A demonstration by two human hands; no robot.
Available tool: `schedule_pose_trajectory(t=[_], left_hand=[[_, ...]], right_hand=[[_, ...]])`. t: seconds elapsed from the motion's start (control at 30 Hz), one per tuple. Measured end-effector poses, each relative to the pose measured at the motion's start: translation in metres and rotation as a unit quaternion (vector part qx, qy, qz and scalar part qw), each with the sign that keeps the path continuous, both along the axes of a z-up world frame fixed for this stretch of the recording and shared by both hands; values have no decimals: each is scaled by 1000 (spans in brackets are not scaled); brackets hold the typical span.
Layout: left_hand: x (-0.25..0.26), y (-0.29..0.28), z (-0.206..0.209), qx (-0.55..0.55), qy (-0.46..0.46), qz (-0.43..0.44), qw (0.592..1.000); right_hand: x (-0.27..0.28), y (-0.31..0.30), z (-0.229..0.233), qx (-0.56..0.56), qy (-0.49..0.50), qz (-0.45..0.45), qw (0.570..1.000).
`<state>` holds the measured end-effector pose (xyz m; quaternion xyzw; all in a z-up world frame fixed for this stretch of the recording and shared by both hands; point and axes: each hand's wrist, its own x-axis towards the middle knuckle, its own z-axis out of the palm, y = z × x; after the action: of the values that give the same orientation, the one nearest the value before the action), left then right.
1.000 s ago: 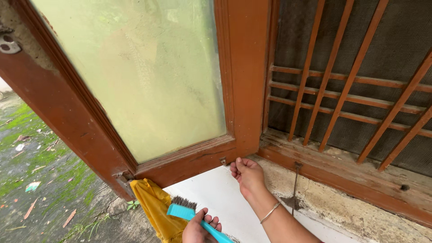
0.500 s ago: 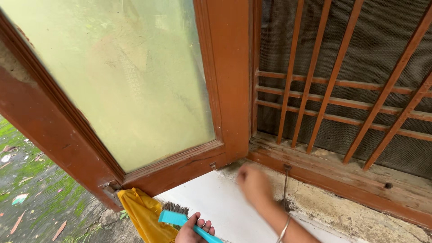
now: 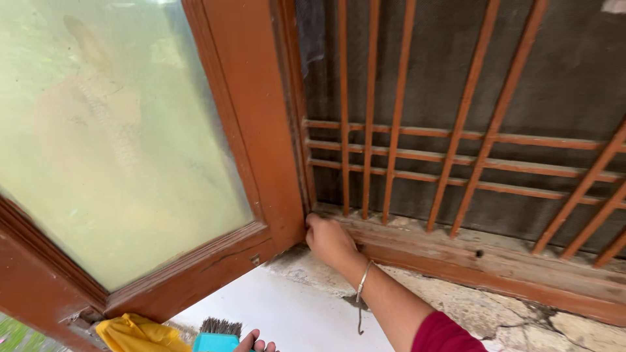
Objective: The person cleans a window frame and bars using a brush and a yellow cloth. They wipe the wooden frame with the cloth and scrub the gaps between the metal bars with a blue-handled brush.
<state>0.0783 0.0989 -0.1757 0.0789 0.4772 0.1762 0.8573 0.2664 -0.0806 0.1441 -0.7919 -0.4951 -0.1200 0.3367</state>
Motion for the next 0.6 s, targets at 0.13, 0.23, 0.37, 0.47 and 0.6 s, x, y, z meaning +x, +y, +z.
schedule_pose_trajectory(t=[0.13, 0.23, 0.37, 0.47, 0.6], left_hand=[[22, -9, 13, 4, -5, -33, 999], [41, -23, 17, -25, -19, -67, 997], [44, -47, 17, 26, -37, -56, 997], [41, -49, 18, 6, 6, -61, 998], [21, -41, 15, 53, -1, -80, 995]], right_hand=[[-22, -29, 2, 33, 114, -51, 992], [-28, -44, -7, 18, 39, -66, 997], [-28, -61, -5, -30, -108, -20, 994], [-30, -55, 4, -176, -82, -11, 981], [-15, -29, 15, -211, -72, -29, 974]])
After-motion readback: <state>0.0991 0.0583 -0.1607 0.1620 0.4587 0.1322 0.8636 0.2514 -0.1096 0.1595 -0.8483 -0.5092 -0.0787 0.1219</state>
